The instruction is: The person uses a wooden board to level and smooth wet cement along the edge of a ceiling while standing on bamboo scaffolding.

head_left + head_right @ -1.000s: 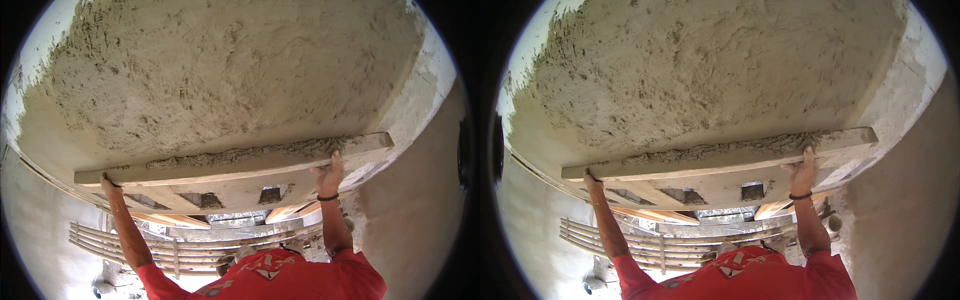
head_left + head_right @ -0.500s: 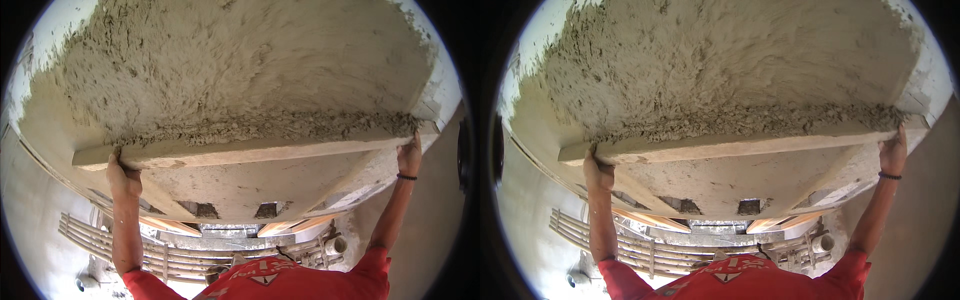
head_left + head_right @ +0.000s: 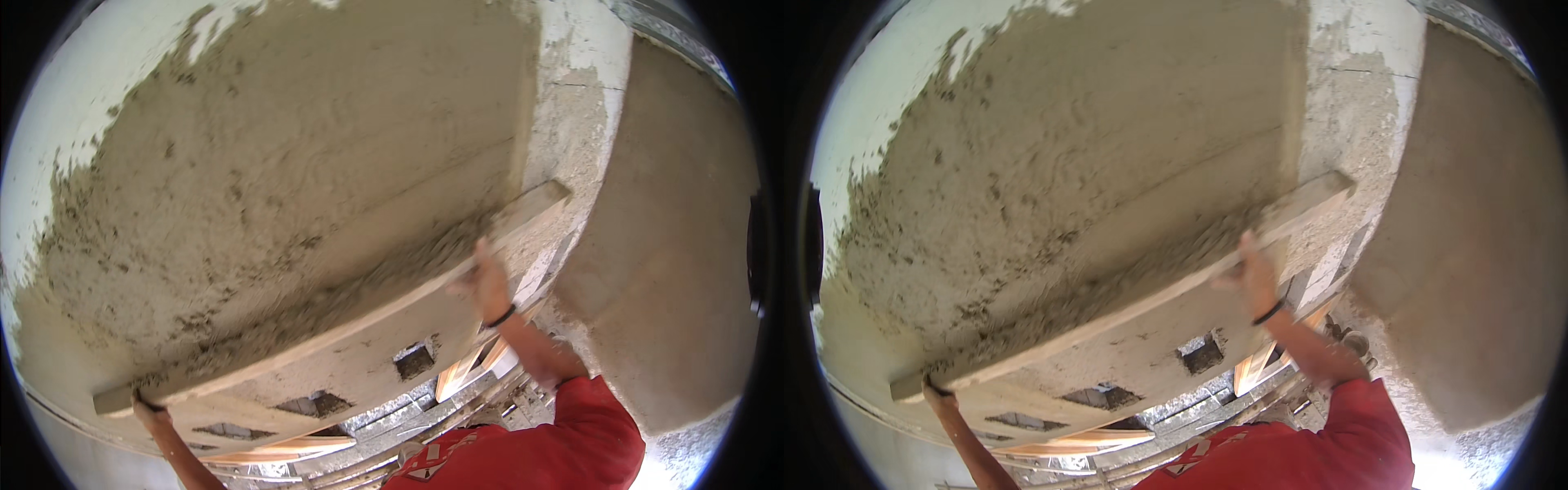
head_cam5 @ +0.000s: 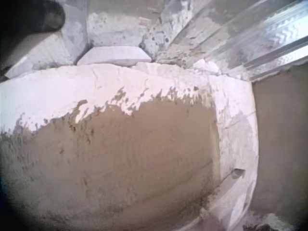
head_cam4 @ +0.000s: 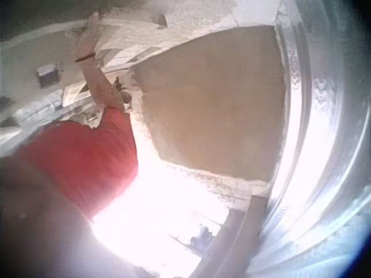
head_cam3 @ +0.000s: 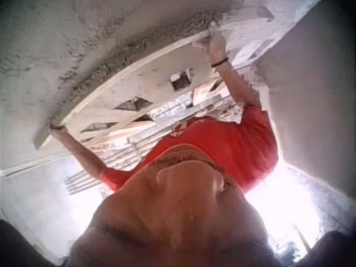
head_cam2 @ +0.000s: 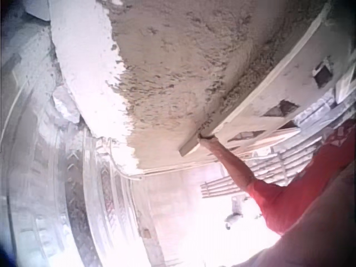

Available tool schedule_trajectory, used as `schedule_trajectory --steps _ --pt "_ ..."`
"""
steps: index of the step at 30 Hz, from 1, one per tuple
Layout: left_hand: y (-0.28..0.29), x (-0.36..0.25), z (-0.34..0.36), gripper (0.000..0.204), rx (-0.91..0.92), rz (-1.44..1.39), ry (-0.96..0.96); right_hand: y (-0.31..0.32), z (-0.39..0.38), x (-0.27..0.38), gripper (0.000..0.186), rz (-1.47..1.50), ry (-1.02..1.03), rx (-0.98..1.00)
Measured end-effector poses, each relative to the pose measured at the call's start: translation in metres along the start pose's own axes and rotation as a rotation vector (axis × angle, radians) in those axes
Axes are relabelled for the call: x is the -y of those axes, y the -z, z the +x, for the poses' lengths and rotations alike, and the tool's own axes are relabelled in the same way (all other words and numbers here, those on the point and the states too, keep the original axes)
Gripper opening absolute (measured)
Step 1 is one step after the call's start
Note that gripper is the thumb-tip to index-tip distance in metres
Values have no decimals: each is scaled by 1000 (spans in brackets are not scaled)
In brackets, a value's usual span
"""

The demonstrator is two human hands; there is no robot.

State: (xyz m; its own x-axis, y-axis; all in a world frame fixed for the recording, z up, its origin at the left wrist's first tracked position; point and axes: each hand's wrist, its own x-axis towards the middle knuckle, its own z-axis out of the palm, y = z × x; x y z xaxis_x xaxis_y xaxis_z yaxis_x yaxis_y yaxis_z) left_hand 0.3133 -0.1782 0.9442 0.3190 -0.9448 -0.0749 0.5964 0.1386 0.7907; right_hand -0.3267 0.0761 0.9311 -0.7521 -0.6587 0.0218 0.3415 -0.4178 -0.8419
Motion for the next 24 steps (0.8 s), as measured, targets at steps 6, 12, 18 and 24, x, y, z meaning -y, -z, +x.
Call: schedule_trajectory --steps 6,12,18,24 --pt "-12 21 13 36 -121 10 -70 -1 -1 0 29 62 187 -8" --pt "-97 10 -62 37 -70 36 -103 -1 59 117 31 72 391 56" --pt "-171 18 -139 36 22 -8 -76 18 104 210 30 -35 448 202" --pt "-192 28 -153 30 219 -54 14 30 107 254 30 -138 342 208"
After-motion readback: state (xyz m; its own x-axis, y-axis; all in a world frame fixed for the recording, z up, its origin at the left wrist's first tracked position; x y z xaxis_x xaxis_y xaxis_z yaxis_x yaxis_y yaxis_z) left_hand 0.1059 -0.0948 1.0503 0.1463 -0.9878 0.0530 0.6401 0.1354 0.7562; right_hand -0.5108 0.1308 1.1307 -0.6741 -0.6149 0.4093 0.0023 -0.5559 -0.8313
